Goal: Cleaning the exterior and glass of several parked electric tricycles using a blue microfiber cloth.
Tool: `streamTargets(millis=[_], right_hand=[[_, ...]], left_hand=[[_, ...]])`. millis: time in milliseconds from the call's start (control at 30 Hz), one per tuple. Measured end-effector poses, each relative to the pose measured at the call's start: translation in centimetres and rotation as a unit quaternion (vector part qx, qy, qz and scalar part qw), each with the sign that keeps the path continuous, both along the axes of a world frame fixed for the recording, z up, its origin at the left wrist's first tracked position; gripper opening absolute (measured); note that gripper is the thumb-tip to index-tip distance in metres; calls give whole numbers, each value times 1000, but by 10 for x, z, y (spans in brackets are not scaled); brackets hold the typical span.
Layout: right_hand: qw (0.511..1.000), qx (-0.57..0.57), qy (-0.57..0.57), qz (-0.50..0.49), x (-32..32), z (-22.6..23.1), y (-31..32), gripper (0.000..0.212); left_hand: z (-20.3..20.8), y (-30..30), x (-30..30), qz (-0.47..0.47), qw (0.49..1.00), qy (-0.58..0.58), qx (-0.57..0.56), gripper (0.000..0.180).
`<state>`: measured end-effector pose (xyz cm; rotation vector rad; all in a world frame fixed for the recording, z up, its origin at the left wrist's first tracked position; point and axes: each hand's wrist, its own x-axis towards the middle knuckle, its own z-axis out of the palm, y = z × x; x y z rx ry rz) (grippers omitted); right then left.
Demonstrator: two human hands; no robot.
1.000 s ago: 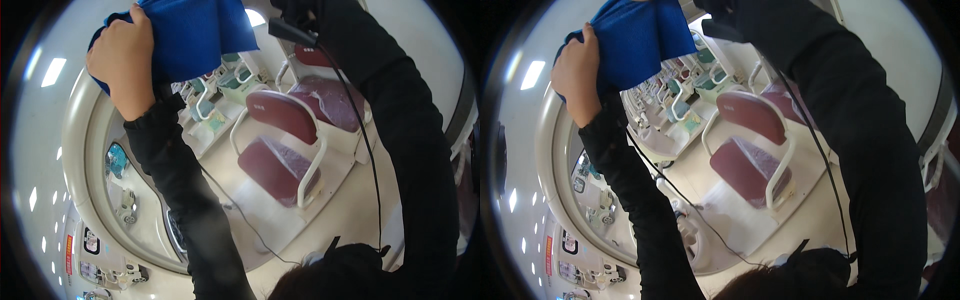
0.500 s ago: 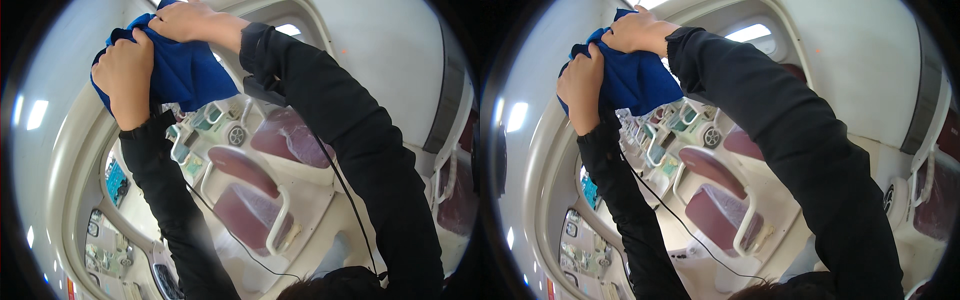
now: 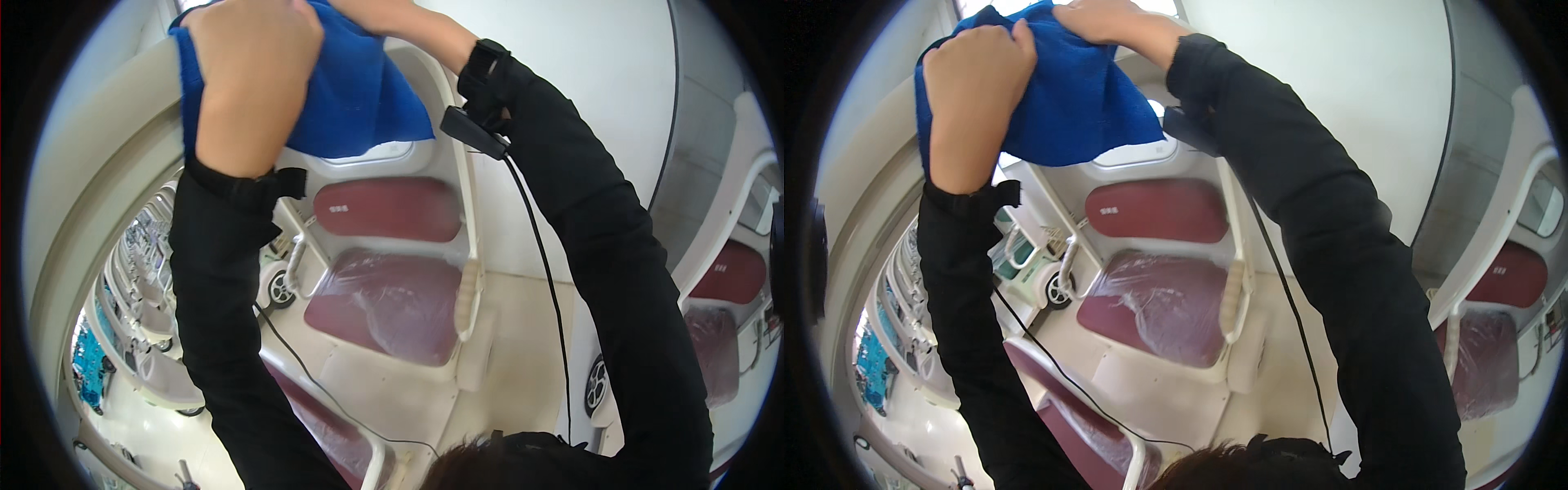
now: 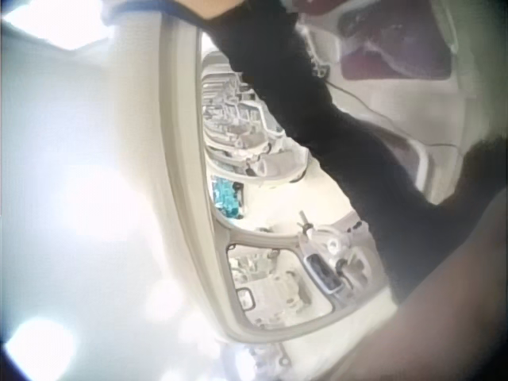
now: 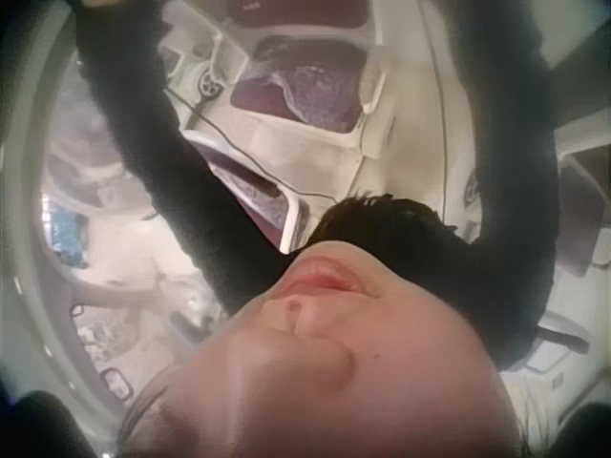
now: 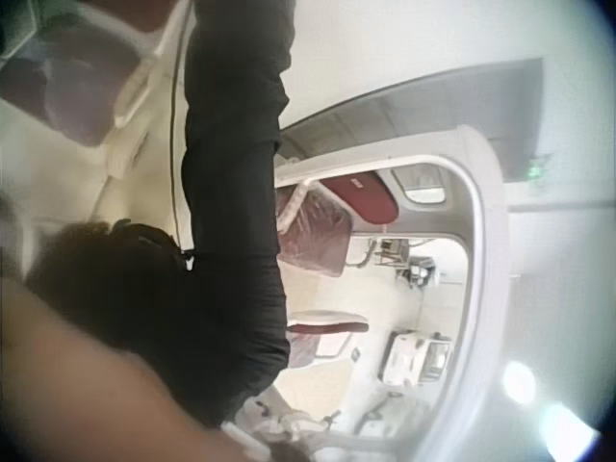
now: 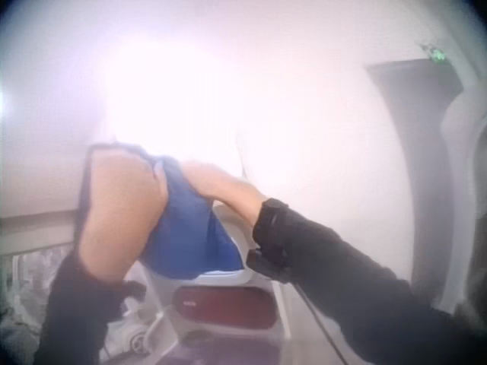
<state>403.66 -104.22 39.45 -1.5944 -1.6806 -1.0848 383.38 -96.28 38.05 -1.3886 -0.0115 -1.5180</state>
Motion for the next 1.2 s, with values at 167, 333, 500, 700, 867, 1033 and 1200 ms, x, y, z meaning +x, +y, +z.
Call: streamTargets(millis=[167, 333, 500, 700, 867, 1033, 1200], right_hand=[[995, 9, -32, -93, 109, 9, 2, 43], [993, 6, -19, -116, 200, -7, 2, 42], [993, 13, -9, -116, 287, -23, 7, 42], [996, 22, 6, -88, 391, -35, 23, 43], [998, 24, 22, -59, 442, -59, 42, 43], [998, 18, 43, -32, 468, -97, 52, 44], [997, 32, 66, 16, 490, -151, 70, 45]], left_hand=[[-17, 4, 97, -17, 1000, -5, -16, 41], [-39, -3, 183, -23, 998, -5, -51, 36], [-49, -15, 263, 2, 997, -14, -73, 32], [-61, -32, 356, 69, 992, -28, -104, 31], [-87, -43, 407, 127, 983, -36, -130, 33], [-130, -57, 441, 172, 966, 56, -185, 37], [-179, -57, 448, 111, 971, 153, -145, 42]])
